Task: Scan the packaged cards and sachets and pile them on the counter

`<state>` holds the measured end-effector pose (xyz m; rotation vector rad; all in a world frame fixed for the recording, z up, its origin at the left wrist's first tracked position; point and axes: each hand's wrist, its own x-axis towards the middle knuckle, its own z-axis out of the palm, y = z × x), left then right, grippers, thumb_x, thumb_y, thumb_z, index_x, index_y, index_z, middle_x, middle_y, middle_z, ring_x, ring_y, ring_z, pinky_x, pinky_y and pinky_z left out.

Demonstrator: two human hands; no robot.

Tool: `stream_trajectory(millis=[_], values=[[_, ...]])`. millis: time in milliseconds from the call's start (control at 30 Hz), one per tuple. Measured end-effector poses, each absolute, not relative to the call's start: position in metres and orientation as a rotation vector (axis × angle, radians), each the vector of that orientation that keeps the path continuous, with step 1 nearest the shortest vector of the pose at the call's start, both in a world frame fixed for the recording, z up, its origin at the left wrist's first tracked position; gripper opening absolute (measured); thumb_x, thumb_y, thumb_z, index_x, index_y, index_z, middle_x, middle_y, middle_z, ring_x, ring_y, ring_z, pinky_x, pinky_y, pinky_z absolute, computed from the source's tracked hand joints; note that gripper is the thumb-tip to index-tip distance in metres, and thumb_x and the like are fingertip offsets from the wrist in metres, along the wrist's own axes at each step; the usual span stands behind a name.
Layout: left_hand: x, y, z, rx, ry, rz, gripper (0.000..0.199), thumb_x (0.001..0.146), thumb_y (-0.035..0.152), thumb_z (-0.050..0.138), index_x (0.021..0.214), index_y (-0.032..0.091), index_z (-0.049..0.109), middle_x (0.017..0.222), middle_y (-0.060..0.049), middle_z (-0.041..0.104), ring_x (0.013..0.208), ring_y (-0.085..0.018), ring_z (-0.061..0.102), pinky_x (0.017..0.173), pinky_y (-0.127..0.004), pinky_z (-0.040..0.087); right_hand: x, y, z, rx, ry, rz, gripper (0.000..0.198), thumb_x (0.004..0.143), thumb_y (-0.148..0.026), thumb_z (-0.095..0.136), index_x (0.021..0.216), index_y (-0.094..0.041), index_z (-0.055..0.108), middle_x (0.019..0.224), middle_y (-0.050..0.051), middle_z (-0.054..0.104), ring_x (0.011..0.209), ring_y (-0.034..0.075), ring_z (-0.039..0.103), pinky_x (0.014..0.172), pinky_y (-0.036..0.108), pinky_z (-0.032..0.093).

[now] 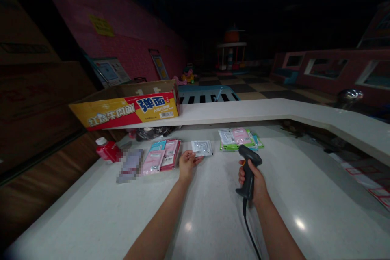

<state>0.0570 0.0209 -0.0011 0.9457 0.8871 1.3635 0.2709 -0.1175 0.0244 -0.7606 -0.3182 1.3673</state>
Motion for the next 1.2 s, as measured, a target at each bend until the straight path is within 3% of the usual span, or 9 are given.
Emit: stream_trajectory(millis=[200, 433, 567, 767, 1200], values=[[0.055, 0.022, -0.008, 1.131, 0.895, 1.473, 0.040, 0.068, 0.052, 0.073, 0.070, 0.017, 0.054, 0.054, 0.005, 0.050, 0.050, -0.008, 0.050, 0.053, -0.019, 0.040, 0.267, -0.118, 0.026, -0.851, -0.366, 1.346, 0.040, 0.067, -0.050, 0.078, 0.086, -0.018, 0.064, 0.051, -0.005, 0.053, 0.041, 0.007, 0.045, 0.038, 0.018, 0.038], [0.051, 0.019, -0.003, 0.941, 0.746, 1.398, 0.045, 0.058, 0.046, 0.082, 0.074, 0.019, 0.050, 0.063, 0.005, 0.055, 0.062, -0.012, 0.060, 0.074, -0.033, 0.054, 0.245, -0.122, 0.054, -1.096, -0.666, 1.301, 0.046, 0.067, -0.056, 0.076, 0.089, -0.018, 0.061, 0.050, -0.005, 0.056, 0.036, 0.010, 0.048, 0.034, 0.021, 0.038], [0.049, 0.020, -0.002, 0.865, 0.657, 1.398, 0.043, 0.058, 0.043, 0.084, 0.070, 0.017, 0.052, 0.068, 0.005, 0.055, 0.067, -0.010, 0.057, 0.085, -0.038, 0.054, 0.227, -0.133, 0.074, -1.216, -0.814, 1.299, 0.045, 0.067, -0.055, 0.075, 0.088, -0.017, 0.060, 0.050, -0.006, 0.056, 0.036, 0.009, 0.048, 0.034, 0.021, 0.038], [0.048, 0.020, 0.000, 0.828, 0.652, 1.401, 0.040, 0.060, 0.043, 0.083, 0.073, 0.016, 0.056, 0.077, 0.002, 0.060, 0.076, -0.011, 0.059, 0.085, -0.033, 0.054, 0.216, -0.142, 0.081, -1.353, -0.997, 1.288, 0.045, 0.068, -0.058, 0.071, 0.084, -0.018, 0.057, 0.048, -0.006, 0.055, 0.035, 0.009, 0.048, 0.035, 0.021, 0.037], [0.045, 0.016, 0.007, 0.812, 0.679, 1.388, 0.042, 0.058, 0.042, 0.083, 0.072, 0.018, 0.051, 0.076, 0.002, 0.058, 0.075, -0.011, 0.059, 0.081, -0.033, 0.054, 0.198, -0.135, 0.083, -1.369, -1.041, 1.317, 0.045, 0.067, -0.060, 0.069, 0.062, -0.020, 0.052, 0.042, -0.004, 0.053, 0.031, 0.010, 0.047, 0.031, 0.021, 0.037]])
